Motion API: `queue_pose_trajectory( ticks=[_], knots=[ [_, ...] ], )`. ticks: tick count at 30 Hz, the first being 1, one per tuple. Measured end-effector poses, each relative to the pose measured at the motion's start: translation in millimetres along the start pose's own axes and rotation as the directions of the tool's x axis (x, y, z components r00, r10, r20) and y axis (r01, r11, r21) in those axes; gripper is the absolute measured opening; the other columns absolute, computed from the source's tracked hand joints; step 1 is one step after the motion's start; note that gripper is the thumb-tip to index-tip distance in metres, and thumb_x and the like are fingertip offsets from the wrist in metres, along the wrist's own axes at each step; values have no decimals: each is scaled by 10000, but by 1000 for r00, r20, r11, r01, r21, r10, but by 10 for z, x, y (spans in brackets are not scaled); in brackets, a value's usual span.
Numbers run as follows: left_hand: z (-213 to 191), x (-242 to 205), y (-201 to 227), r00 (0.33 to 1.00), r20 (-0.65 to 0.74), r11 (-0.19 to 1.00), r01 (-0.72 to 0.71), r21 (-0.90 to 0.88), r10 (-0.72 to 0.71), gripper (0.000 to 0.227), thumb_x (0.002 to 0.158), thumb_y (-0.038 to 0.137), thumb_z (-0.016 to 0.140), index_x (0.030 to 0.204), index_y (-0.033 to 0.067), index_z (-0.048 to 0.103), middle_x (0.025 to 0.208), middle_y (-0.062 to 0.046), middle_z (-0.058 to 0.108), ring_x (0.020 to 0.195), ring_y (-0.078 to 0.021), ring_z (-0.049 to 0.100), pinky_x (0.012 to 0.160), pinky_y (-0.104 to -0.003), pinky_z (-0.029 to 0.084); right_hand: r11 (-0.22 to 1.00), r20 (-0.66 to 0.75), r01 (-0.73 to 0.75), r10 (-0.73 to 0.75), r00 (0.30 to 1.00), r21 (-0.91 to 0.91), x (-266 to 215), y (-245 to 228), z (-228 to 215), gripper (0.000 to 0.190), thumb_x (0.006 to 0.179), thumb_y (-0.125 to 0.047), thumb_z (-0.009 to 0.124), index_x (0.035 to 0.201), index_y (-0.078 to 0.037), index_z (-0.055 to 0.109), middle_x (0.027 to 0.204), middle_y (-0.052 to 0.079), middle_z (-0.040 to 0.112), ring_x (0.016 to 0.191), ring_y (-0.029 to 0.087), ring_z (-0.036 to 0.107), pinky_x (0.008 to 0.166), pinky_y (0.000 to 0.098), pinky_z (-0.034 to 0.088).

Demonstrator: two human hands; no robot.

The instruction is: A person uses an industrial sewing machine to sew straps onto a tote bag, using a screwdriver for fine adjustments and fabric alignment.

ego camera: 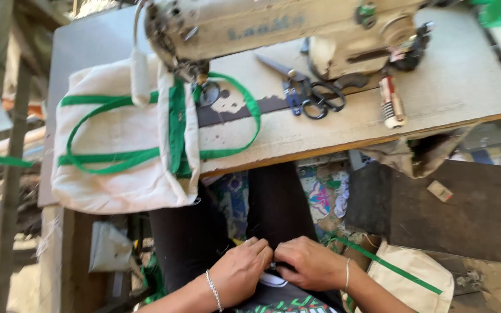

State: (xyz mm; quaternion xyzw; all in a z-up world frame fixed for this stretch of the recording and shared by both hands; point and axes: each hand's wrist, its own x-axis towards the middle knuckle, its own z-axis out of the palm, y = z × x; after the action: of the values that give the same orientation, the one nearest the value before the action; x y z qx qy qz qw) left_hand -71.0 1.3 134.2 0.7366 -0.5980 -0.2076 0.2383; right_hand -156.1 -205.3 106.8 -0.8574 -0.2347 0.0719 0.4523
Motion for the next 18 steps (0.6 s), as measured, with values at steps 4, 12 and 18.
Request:
queue_pose_trajectory(
  ticks=[4, 12, 18],
  knots=[
    [-51, 92, -107, 990, 24, 982, -140, 124, 138, 86, 923, -2, 465, 865, 32, 518, 833, -155, 510, 685, -332, 498, 722, -426, 446, 1000, -89, 11, -8, 996, 30, 37, -66, -139, 151, 902, -93, 636, 795, -53, 537, 741, 102, 573, 658, 320, 580, 600, 441, 446],
    [-837, 288, -301, 975, -19, 975, -221, 20, 221, 130, 961, 56, 550, 845, 28, 497, 791, -136, 521, 680, -308, 520, 691, -426, 458, 957, -213, -122, 181, 960, 263, 440, -294, -496, 221, 1001, -209, 696, 838, -81, 620, 745, 37, 590, 658, 207, 561, 599, 368, 430],
    [-967, 267, -383, 974, -67, 893, -223, -390, 214, 79, 816, 11, 538, 799, 57, 475, 760, -122, 566, 628, -318, 567, 580, -423, 465, 985, -85, 21, -7, 996, 174, 679, -468, -858, 268, 958, -161, 731, 755, -96, 569, 623, 43, 590, 539, 210, 584, 522, 358, 445]
  ],
)
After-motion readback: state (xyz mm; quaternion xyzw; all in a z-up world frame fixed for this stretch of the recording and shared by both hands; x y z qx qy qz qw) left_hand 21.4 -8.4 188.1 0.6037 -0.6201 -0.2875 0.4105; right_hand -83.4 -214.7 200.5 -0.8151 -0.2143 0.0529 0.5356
